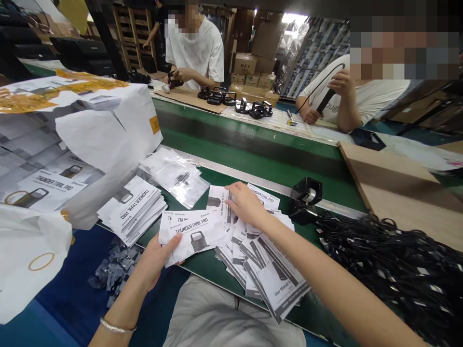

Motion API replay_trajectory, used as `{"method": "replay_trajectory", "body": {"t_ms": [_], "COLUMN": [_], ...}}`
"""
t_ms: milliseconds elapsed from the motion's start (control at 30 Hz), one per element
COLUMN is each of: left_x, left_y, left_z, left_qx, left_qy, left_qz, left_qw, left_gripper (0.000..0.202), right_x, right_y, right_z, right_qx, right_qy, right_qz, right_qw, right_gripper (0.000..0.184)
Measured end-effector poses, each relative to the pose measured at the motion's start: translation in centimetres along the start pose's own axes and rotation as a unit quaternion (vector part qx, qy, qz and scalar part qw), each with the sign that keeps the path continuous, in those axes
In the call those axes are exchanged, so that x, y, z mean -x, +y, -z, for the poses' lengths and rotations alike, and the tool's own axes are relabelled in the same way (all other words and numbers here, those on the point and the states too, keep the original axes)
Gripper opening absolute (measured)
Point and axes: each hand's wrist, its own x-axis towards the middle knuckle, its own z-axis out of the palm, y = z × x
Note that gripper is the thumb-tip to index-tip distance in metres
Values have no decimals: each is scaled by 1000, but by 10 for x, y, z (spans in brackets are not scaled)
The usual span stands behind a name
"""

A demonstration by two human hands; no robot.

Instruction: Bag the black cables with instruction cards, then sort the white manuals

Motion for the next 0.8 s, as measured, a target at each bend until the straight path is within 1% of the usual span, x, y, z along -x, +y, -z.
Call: {"method": "replay_trajectory", "body": {"t_ms": [67, 100, 133, 167, 233, 300, 367, 400, 467, 500, 533, 567, 600, 633, 700, 733, 800], "left_x": [2, 3, 4, 5, 6, 6, 6, 6, 5, 4, 3, 2, 0, -1, -3, -3, -3], "left_y": [0, 0, 0, 0, 1, 1, 2, 2, 1, 1, 0, -1, -2, -3, -4, -4, -3], "left_z": [2, 3, 3, 3, 3, 3, 3, 3, 5, 6, 7, 8, 10, 11, 13, 13, 12], "left_qx": [0, -1, -1, -1, 0, 2, 5, 7, 11, 14, 18, 23, 28, 35, 47, 48, 41], "left_qy": [2, 3, 6, 9, 12, 11, 8, 7, 0, -3, -4, -3, 2, 7, 13, 12, 10], "left_qz": [-2, -3, -3, -2, -1, 1, 7, 10, 16, 19, 21, 23, 27, 32, 38, 38, 32], "left_qw": [1000, 1000, 1000, 1000, 1000, 1000, 1000, 1000, 1000, 1000, 1000, 999, 999, 999, 998, 998, 999], "left_gripper": [30, 30, 31, 31, 31, 30, 30, 31, 34, 35, 36, 37, 38, 40, 50, 54, 49], "right_x": [-21, -31, -39, -46, -56, -60, -59, -57, -48, -42, -34, -27, -19, -12, -1, 2, 6], "right_y": [9, 11, 13, 14, 15, 16, 16, 15, 10, 7, 3, -1, -4, -7, -9, -9, -8], "right_z": [3, 1, -1, -4, -6, -1, 11, 17, 27, 28, 26, 20, 12, 2, -19, -28, -39], "right_qx": [5, 5, 6, 6, 2, -11, -17, -13, -24, -50, -88, -133, -172, -195, -190, -176, -162], "right_qy": [-27, -41, -53, -63, -80, -83, -44, -10, 83, 127, 155, 165, 155, 127, 47, 12, -39], "right_qz": [-11, -10, -14, -21, -33, -42, -59, -72, -74, -54, -17, 36, 99, 163, 262, 294, 322], "right_qw": [1000, 999, 998, 998, 996, 996, 997, 997, 993, 989, 984, 977, 968, 959, 945, 939, 932], "right_gripper": [58, 64, 66, 61, 42, 24, 13, 8, 11, 13, 13, 12, 12, 14, 19, 21, 25]}}
